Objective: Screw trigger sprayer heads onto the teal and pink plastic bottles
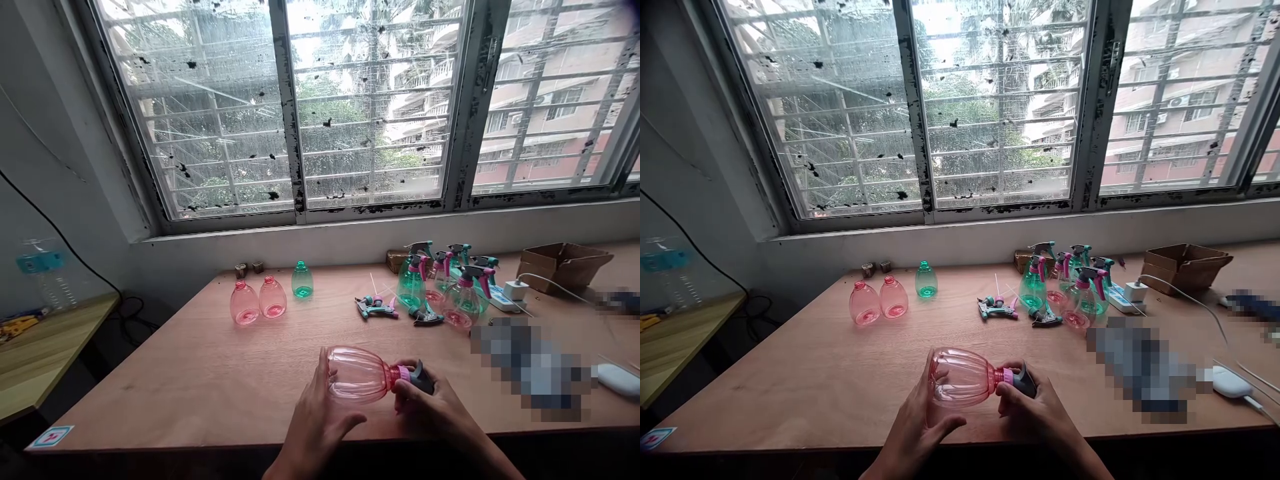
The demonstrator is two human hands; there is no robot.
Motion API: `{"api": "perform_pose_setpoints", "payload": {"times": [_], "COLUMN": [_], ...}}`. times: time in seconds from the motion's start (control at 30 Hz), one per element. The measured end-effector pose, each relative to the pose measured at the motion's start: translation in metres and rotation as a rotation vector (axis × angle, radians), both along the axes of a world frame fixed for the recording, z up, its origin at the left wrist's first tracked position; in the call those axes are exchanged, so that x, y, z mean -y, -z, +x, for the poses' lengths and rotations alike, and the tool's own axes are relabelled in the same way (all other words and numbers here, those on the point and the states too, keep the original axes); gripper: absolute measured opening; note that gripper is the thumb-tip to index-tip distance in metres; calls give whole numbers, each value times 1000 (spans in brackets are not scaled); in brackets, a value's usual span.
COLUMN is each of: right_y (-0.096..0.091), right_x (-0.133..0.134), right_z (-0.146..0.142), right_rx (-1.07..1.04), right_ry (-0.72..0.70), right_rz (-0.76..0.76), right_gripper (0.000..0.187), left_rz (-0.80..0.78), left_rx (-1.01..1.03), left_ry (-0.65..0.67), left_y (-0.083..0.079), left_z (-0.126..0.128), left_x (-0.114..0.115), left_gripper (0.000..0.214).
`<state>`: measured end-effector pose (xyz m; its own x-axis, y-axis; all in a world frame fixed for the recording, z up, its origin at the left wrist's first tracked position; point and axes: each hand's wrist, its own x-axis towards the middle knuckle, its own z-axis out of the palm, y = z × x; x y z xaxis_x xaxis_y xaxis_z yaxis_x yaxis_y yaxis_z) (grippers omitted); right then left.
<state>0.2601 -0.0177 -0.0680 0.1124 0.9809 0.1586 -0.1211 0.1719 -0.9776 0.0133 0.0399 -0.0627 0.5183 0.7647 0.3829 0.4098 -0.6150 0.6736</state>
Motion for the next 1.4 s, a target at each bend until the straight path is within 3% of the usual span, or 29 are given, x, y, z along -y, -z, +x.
{"api": "perform_pose_setpoints", "payload": {"times": [0.17,0.43,0.6,0.87,1.03,1.4], "right_y": [-1,1,0,1,0,0], "right_x": [0,-1,0,-2,-2,1], "right_z": [-2,-6,-5,-5,-5,-4], "right_rx": [-7,-3,-27,-17,-38,-39], "right_ry": [13,92,79,70,78,78], "right_rz": [-2,10,4,16,10,3], "right_gripper": [47,54,51,49,49,50], "left_rz": [-39,26,-10,92,95,266], "left_rx": [-23,-4,20,31,18,-130], "left_ry": [-6,-7,-33,-29,-50,-90], "left_y": [-5,3,-4,3,3,4], "left_z": [-1,-1,0,0,1,-2], "left_x": [0,-2,1,0,0,2], "left_gripper": [79,99,80,94,83,86]}}
